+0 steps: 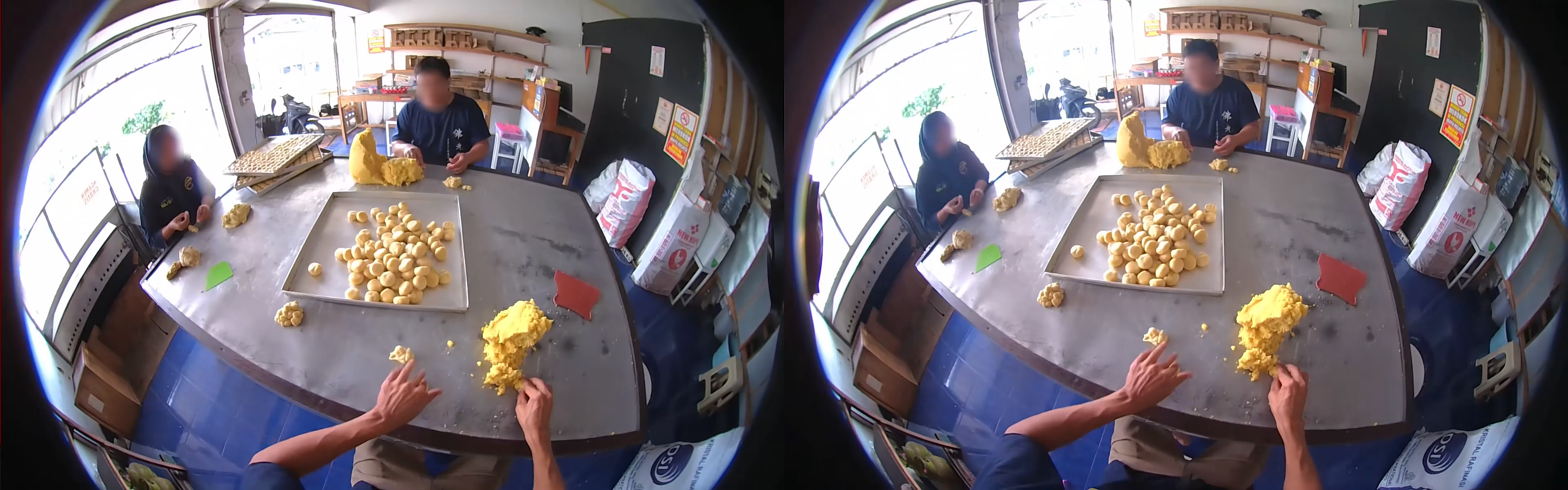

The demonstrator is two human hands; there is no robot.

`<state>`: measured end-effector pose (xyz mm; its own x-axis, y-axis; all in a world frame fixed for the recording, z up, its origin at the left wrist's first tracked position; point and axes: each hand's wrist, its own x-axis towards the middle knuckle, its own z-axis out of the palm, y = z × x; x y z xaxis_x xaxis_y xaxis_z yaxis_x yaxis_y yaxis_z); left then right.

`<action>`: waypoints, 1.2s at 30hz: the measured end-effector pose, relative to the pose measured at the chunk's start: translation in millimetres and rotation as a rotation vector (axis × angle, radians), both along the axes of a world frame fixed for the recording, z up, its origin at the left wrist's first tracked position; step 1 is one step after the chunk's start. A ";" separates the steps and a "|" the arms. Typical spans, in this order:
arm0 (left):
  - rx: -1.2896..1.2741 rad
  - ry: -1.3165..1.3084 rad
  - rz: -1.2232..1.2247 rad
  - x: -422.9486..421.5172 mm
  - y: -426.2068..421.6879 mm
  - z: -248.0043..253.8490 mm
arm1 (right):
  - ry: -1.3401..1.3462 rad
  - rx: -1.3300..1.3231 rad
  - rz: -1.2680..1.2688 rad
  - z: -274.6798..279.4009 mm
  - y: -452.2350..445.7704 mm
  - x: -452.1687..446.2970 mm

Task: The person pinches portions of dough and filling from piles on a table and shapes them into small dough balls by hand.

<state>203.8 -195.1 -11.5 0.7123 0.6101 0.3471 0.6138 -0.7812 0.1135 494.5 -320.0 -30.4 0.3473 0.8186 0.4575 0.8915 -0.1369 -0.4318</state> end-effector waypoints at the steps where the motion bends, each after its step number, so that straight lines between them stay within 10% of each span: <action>1: 0.052 -0.061 0.014 10.2 10.6 7.0 | 0.000 0.024 -0.013 2.1 2.8 -1.4; 18: 0.379 0.072 -0.044 45.4 42.0 -32.8 | 0.044 -0.237 -0.092 15.1 -30.1 -25.2; 22: 0.011 -0.082 0.136 53.2 31.7 -21.9 | -0.062 -0.250 -0.029 24.9 -35.1 -51.3; 28: 0.138 0.028 0.135 10.1 -17.2 -36.5 | -0.086 -0.204 0.008 19.6 -41.7 -26.8; 36: -0.604 -0.492 0.249 17.2 -19.3 -8.2 | 0.151 -0.126 0.035 22.7 -34.1 -15.1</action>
<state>221.0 -214.4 -19.6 0.3829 0.9122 0.1457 0.5314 -0.3465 0.7730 479.4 -354.1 -7.7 0.3748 0.8786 0.2959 0.8233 -0.1687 -0.5420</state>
